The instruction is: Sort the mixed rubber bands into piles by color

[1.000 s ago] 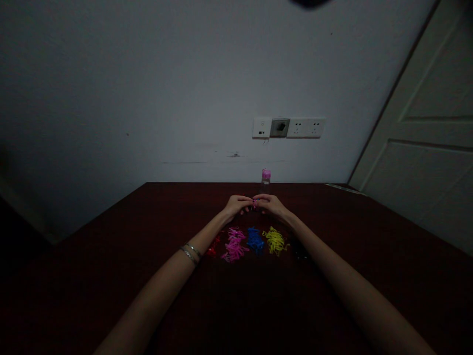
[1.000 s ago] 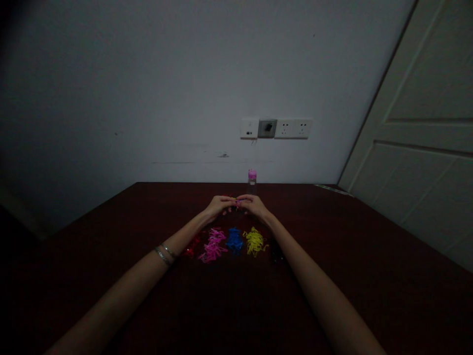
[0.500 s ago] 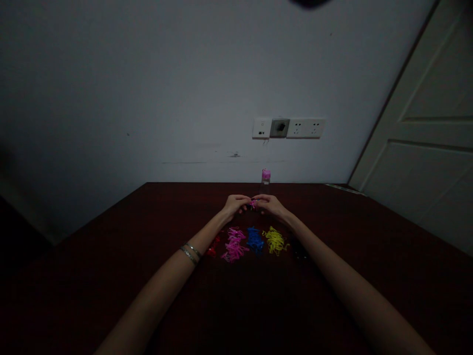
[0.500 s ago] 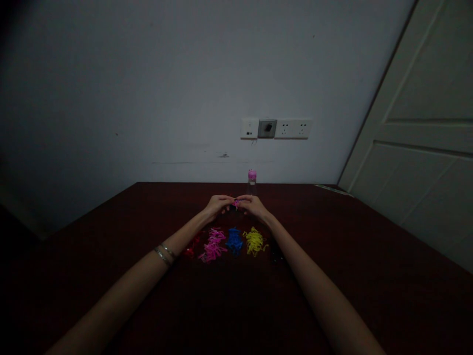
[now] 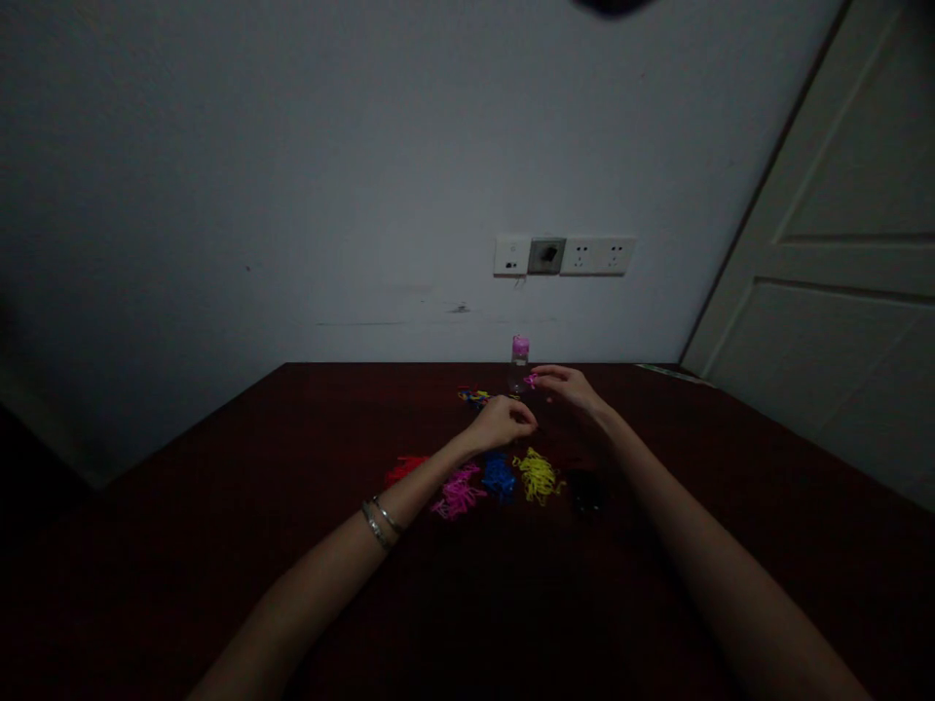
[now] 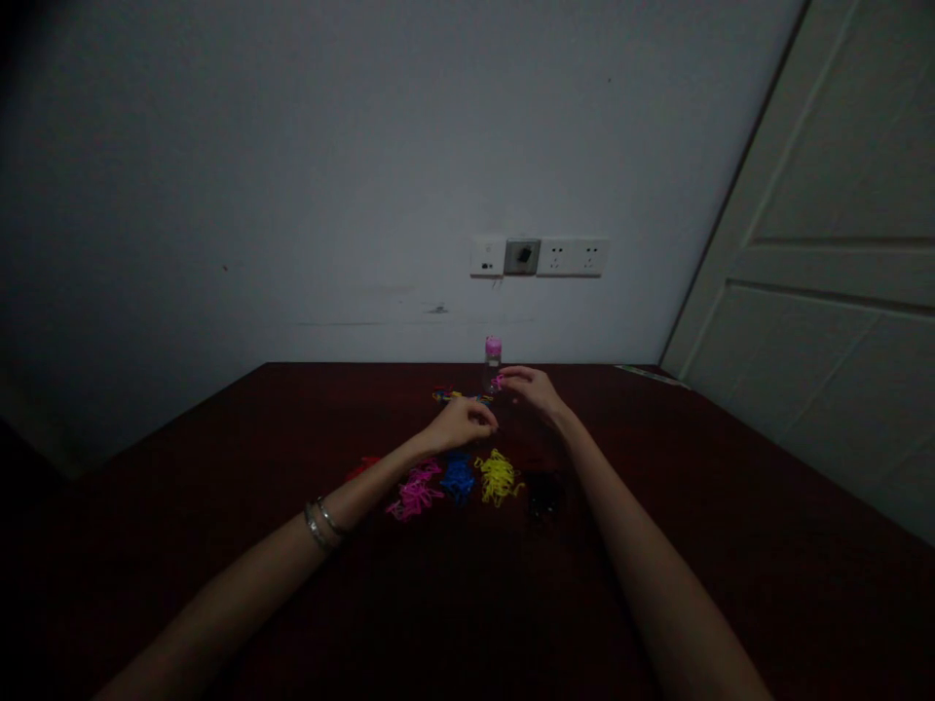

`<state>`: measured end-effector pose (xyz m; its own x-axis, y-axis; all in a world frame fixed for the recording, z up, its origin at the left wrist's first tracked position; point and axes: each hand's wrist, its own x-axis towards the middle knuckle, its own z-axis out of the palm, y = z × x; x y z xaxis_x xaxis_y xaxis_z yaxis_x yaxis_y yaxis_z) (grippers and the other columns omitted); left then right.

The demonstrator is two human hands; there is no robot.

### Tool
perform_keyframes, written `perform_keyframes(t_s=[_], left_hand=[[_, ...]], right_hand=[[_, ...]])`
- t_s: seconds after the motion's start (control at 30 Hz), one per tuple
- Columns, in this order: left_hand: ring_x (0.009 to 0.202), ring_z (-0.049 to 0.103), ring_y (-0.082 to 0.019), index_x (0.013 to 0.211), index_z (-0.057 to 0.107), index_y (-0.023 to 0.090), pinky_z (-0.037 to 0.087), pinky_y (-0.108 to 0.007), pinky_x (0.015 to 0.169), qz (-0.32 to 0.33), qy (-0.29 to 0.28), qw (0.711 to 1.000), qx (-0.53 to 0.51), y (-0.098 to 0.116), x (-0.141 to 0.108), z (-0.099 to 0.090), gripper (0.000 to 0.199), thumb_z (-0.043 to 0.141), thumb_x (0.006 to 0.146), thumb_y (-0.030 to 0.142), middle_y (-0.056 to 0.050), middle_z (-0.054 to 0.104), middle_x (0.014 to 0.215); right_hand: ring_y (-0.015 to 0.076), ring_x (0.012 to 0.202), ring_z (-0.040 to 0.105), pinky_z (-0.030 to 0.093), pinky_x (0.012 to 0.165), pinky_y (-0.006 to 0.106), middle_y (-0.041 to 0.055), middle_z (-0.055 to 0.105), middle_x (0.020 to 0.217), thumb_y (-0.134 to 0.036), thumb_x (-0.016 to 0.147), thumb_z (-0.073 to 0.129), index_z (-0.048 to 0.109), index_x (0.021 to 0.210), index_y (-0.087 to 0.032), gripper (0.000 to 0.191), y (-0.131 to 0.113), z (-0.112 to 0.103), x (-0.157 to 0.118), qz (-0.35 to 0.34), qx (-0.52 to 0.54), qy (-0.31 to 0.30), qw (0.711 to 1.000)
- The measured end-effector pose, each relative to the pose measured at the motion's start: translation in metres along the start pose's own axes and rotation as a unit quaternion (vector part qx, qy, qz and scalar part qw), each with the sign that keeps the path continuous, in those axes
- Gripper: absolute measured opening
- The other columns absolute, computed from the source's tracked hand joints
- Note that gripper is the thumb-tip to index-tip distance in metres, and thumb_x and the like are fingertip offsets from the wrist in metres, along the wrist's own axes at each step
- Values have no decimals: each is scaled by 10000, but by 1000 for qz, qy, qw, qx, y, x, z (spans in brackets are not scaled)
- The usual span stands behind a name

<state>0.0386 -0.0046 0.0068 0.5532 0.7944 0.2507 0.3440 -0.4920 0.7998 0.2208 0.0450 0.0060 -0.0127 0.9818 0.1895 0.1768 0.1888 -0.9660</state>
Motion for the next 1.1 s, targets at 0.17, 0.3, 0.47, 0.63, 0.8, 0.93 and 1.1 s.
perform_keyframes(t_s=[0.17, 0.3, 0.47, 0.63, 0.8, 0.93, 1.1], left_hand=[[590, 539, -97, 752, 700, 114, 402, -193, 572, 56, -86, 993, 52, 11, 2, 38, 171, 567, 645, 102, -29, 651, 670], [621, 559, -101, 782, 695, 113, 412, -190, 588, 77, -143, 985, 52, 15, 7, 55, 189, 561, 653, 86, -37, 661, 718], [611, 541, -95, 874, 691, 116, 410, -205, 589, 79, -158, 984, 28, 22, 9, 47, 220, 583, 682, 125, -48, 658, 742], [651, 535, -100, 828, 694, 111, 413, -225, 629, 51, -60, 997, -9, 21, 9, -5, 204, 597, 719, 254, -60, 658, 762], [569, 499, -87, 825, 684, 97, 364, -200, 521, -39, 123, 991, -31, -9, 5, -80, 308, 549, 738, 359, -59, 642, 710], [422, 378, -42, 791, 672, 93, 263, -184, 417, -94, 209, 972, -42, -46, -2, -121, 330, 538, 717, 385, -19, 587, 618], [387, 324, -29, 802, 655, 97, 208, -173, 379, -150, 229, 960, -59, -75, -9, -133, 344, 533, 724, 409, -10, 559, 603]], right_hand=[[154, 665, 605, 440, 481, 210, 58, 677, 810, -323, 598, 684, 646, 902, -149, 352, -3, -4, -2, -4, -11, 11, 1000], [136, 621, 589, 424, 456, 198, 45, 669, 753, -280, 602, 678, 637, 895, -151, 323, 0, 3, -3, 5, -1, -14, 1000], [125, 604, 577, 410, 443, 188, 43, 671, 731, -223, 603, 666, 631, 869, -147, 279, 3, 8, -2, 6, 0, -35, 999], [117, 580, 571, 428, 471, 198, 35, 670, 717, -217, 606, 656, 630, 856, -142, 262, 6, 8, -1, 2, 7, -43, 999], [120, 582, 562, 404, 440, 197, 51, 666, 741, -249, 616, 664, 627, 889, -147, 294, 5, 16, -2, 18, -12, -62, 998], [116, 579, 549, 401, 433, 200, 59, 660, 764, -234, 631, 651, 620, 901, -142, 287, -3, 25, -5, 13, -14, -86, 996], [111, 581, 547, 408, 451, 206, 64, 659, 791, -227, 639, 640, 619, 921, -140, 296, -20, 41, -13, 6, -22, -151, 988]])
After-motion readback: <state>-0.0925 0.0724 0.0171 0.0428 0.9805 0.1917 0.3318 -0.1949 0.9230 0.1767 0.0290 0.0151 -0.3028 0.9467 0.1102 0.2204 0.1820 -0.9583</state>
